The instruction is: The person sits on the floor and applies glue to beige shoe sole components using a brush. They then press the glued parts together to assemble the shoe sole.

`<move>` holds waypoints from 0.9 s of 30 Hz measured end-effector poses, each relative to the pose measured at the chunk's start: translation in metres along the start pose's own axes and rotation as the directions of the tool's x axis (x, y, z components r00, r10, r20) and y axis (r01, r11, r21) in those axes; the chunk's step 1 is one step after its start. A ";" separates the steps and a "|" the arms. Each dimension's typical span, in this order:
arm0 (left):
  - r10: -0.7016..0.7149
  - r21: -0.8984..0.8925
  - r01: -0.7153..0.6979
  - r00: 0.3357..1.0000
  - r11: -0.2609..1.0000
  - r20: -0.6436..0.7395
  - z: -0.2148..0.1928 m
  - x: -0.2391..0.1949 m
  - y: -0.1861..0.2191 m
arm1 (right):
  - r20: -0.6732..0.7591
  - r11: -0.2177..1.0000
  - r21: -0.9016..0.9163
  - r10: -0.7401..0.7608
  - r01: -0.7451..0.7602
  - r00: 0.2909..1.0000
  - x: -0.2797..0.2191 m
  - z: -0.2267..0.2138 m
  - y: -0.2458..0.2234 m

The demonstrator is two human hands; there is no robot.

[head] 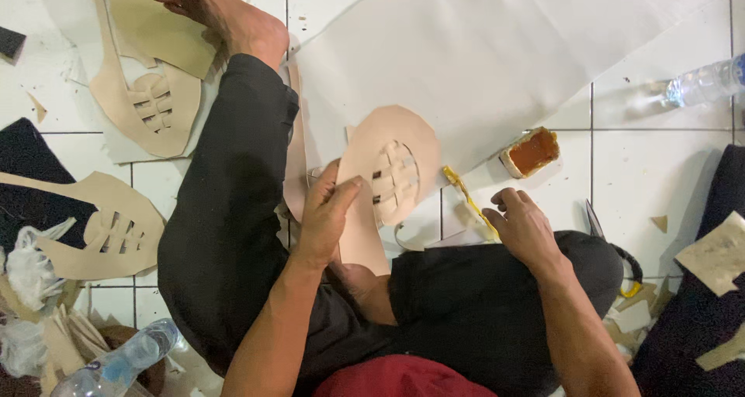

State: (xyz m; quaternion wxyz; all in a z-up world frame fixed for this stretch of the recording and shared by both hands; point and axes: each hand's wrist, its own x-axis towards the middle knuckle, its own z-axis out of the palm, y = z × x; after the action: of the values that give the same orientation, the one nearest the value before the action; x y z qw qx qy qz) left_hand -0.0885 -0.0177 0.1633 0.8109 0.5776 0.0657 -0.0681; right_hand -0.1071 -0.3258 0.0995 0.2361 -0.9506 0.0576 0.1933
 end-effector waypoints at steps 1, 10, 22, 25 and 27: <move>-0.006 0.004 0.006 1.000 1.000 0.005 0.001 0.001 0.001 | 0.001 1.000 0.005 0.006 -0.006 1.000 0.002 0.003 -0.001; 0.393 0.242 -0.440 0.893 0.865 0.219 0.074 0.016 0.089 | 0.224 0.931 -0.363 0.130 -0.041 0.966 0.028 0.044 0.038; 0.082 0.426 0.114 0.906 0.898 -0.414 -0.033 0.073 -0.100 | -0.145 0.904 0.426 0.109 -0.037 0.983 0.004 0.006 0.041; 0.032 0.224 0.092 0.866 0.970 -0.498 -0.023 0.070 -0.091 | -0.409 0.895 0.444 0.159 0.044 0.899 0.011 -0.009 0.046; -0.049 0.006 0.066 0.800 0.998 -0.598 -0.010 0.065 -0.082 | -0.396 0.915 0.332 0.355 -0.228 0.847 0.014 -0.034 0.032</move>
State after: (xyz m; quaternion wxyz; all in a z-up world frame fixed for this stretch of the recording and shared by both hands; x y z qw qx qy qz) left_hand -0.0398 -0.0365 0.0721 0.7387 0.5782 0.3341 0.0917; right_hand -0.0895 -0.3698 0.1081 0.3126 -0.9072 0.2814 -0.0069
